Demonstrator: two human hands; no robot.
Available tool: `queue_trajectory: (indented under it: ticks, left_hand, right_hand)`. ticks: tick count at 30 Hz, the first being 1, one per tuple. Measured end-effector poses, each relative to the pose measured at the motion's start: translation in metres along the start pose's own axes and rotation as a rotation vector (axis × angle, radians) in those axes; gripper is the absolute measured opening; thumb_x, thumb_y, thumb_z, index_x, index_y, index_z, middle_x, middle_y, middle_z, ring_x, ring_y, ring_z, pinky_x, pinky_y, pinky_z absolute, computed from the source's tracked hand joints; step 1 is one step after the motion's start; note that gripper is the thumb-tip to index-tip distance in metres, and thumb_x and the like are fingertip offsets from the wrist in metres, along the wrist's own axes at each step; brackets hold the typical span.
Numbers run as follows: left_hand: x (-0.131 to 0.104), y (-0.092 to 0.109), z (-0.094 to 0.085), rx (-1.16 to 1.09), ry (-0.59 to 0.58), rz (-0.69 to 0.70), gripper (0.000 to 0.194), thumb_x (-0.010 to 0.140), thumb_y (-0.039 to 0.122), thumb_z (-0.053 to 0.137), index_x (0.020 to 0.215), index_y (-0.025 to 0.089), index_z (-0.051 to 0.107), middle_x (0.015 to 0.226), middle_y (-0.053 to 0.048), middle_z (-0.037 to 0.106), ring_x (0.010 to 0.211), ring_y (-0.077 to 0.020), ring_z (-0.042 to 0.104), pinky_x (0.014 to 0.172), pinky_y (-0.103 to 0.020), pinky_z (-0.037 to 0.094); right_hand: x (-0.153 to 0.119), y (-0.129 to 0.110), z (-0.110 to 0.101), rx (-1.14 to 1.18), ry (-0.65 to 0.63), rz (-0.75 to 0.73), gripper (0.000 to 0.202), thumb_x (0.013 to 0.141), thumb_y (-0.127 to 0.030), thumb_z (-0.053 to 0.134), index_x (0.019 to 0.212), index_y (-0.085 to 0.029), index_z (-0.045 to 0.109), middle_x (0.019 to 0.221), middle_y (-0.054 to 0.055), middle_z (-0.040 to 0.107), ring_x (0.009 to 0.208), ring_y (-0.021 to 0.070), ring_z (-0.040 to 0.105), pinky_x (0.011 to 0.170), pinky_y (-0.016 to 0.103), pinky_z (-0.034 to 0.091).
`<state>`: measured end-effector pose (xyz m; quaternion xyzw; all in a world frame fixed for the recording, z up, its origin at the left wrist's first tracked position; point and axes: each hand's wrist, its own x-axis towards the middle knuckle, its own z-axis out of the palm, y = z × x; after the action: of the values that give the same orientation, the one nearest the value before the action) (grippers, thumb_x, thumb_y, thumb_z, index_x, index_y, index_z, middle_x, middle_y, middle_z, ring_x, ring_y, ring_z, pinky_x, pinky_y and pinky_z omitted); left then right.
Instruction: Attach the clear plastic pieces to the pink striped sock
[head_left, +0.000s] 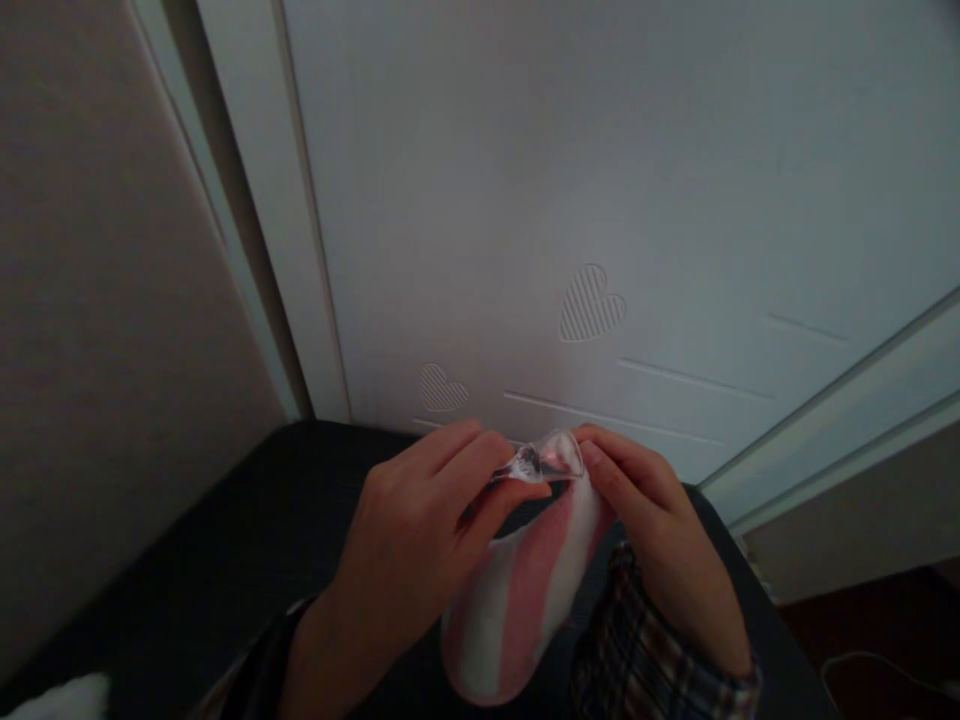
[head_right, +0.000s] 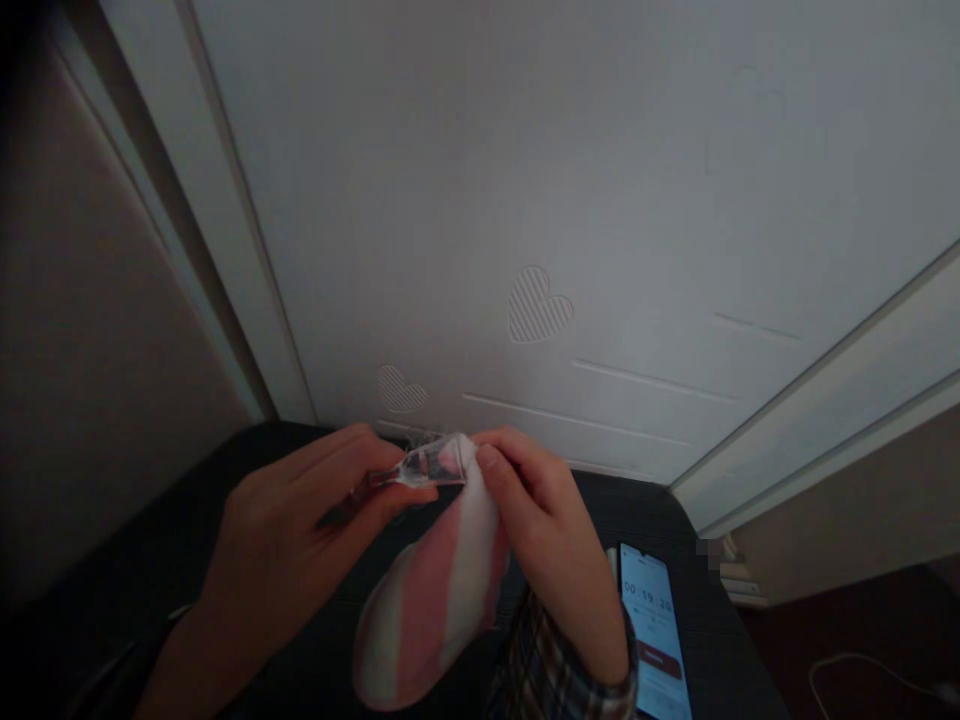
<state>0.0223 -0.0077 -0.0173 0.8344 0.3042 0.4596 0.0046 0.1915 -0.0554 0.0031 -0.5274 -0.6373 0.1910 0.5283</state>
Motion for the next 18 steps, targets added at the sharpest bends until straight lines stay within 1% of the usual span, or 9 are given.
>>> queue_trajectory:
  ticks: [4, 10, 12, 15, 18]
  left_hand:
    - [0.0009, 0.0007, -0.0009, 0.016, -0.011, -0.019, 0.026, 0.086, 0.033, 0.058, 0.068, 0.017, 0.049, 0.063, 0.003, 0.049, 0.06, -0.0113, 0.048, 0.053, -0.024, 0.032]
    - [0.002, -0.0024, 0.0006, 0.059, -0.022, -0.038, 0.023, 0.087, 0.031, 0.057, 0.069, 0.018, 0.05, 0.064, 0.003, 0.052, 0.061, -0.0121, 0.05, 0.052, -0.024, 0.032]
    - [0.0019, -0.0026, 0.0008, 0.068, -0.042, -0.044, 0.024, 0.087, 0.031, 0.056, 0.068, 0.019, 0.05, 0.064, 0.003, 0.053, 0.061, -0.0122, 0.05, 0.052, -0.024, 0.032]
    - [0.0013, -0.0023, 0.0012, 0.074, -0.064, -0.058, 0.023, 0.087, 0.032, 0.056, 0.07, 0.018, 0.05, 0.066, 0.002, 0.053, 0.061, -0.0123, 0.05, 0.053, -0.025, 0.031]
    - [0.0014, -0.0036, 0.0019, 0.071, -0.079, -0.078, 0.022, 0.087, 0.033, 0.056, 0.072, 0.019, 0.05, 0.068, 0.002, 0.054, 0.063, -0.0129, 0.051, 0.054, -0.025, 0.032]
  right_hand:
    - [-0.0004, -0.0004, -0.0004, -0.02, -0.015, -0.015, 0.021, 0.091, -0.026, 0.052, 0.097, -0.032, 0.071, 0.091, -0.004, 0.073, 0.078, 0.0121, 0.066, 0.071, 0.02, 0.05]
    - [-0.0017, 0.0019, -0.0007, -0.085, -0.025, -0.013, 0.019, 0.091, -0.027, 0.052, 0.096, -0.031, 0.07, 0.096, -0.004, 0.071, 0.08, 0.0119, 0.064, 0.07, 0.02, 0.047]
    - [-0.0018, 0.0016, -0.001, -0.099, -0.041, 0.015, 0.019, 0.092, -0.027, 0.051, 0.097, -0.029, 0.07, 0.095, -0.004, 0.071, 0.082, 0.012, 0.062, 0.072, 0.02, 0.045]
    - [-0.0005, 0.0, -0.0013, -0.119, -0.098, 0.086, 0.019, 0.093, -0.026, 0.05, 0.096, -0.025, 0.068, 0.091, -0.002, 0.069, 0.081, 0.0128, 0.06, 0.073, 0.022, 0.043]
    - [0.0011, -0.0019, -0.001, -0.136, -0.118, 0.123, 0.019, 0.093, -0.027, 0.049, 0.093, -0.022, 0.067, 0.086, -0.002, 0.067, 0.08, 0.0134, 0.058, 0.073, 0.023, 0.041]
